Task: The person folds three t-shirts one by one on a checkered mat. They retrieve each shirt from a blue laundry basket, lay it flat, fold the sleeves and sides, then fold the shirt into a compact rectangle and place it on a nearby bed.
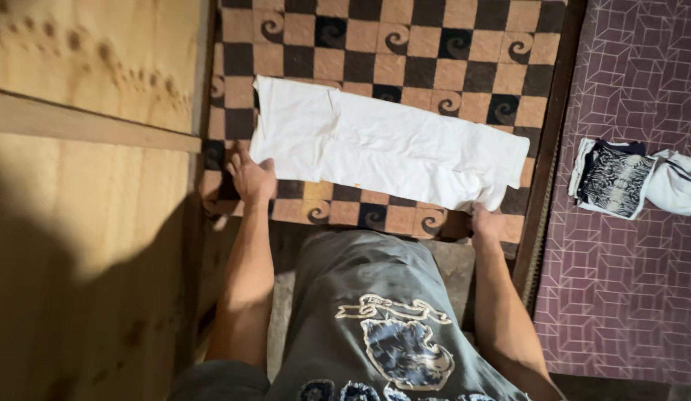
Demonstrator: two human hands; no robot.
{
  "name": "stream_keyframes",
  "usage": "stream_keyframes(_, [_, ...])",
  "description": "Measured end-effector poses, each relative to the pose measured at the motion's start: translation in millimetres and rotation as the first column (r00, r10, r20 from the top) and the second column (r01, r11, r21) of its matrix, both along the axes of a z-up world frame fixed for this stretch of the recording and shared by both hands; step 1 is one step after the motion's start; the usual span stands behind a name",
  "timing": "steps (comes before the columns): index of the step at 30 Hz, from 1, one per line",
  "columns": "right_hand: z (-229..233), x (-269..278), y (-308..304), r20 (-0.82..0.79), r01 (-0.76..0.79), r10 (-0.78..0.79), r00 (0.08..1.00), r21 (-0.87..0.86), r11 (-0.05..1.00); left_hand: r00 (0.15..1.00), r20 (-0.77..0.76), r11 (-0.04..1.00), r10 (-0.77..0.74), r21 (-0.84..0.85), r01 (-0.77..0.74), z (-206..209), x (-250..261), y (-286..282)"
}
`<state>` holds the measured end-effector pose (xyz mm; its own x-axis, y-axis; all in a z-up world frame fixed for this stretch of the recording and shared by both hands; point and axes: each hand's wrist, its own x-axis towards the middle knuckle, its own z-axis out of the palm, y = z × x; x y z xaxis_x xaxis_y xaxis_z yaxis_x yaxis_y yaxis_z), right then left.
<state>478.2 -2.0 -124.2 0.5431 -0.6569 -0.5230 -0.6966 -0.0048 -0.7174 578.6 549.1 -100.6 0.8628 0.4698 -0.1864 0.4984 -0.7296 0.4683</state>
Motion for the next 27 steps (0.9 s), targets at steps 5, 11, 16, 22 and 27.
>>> stream_keyframes(5, [10.9, 5.4, 0.9, 0.013, 0.308, -0.334, 0.942, 0.355, 0.883, 0.997, -0.053, 0.989, -0.047, -0.141, 0.039, 8.6, 12.8, 33.3])
stream_keyframes(11, [23.4, 9.9, 8.0, 0.172, 0.502, -0.529, 0.831, 0.176, 0.847, 0.968, -0.081, 0.677, 0.236, -0.701, -0.224, -2.2, 1.1, 69.8])
stream_keyframes(16, [38.9, 3.1, 16.8, 0.307, 0.570, -0.570, 0.762, 0.100, 0.815, 0.958, -0.140, 0.577, 0.249, -0.773, -0.263, -3.7, -34.3, 92.1])
stream_keyframes(22, [47.4, -19.8, 31.5, -0.034, 0.022, -0.134, 0.990, -0.917, 0.399, 0.955, 0.290, 0.996, -0.053, -0.053, 0.072, 8.1, -41.6, 94.4])
stream_keyframes(27, [38.2, 9.3, 41.9, 0.186, 0.321, -0.356, 0.916, 0.192, 0.927, 0.971, 0.235, 0.977, -0.047, -0.191, 0.093, 16.1, 10.2, 50.7])
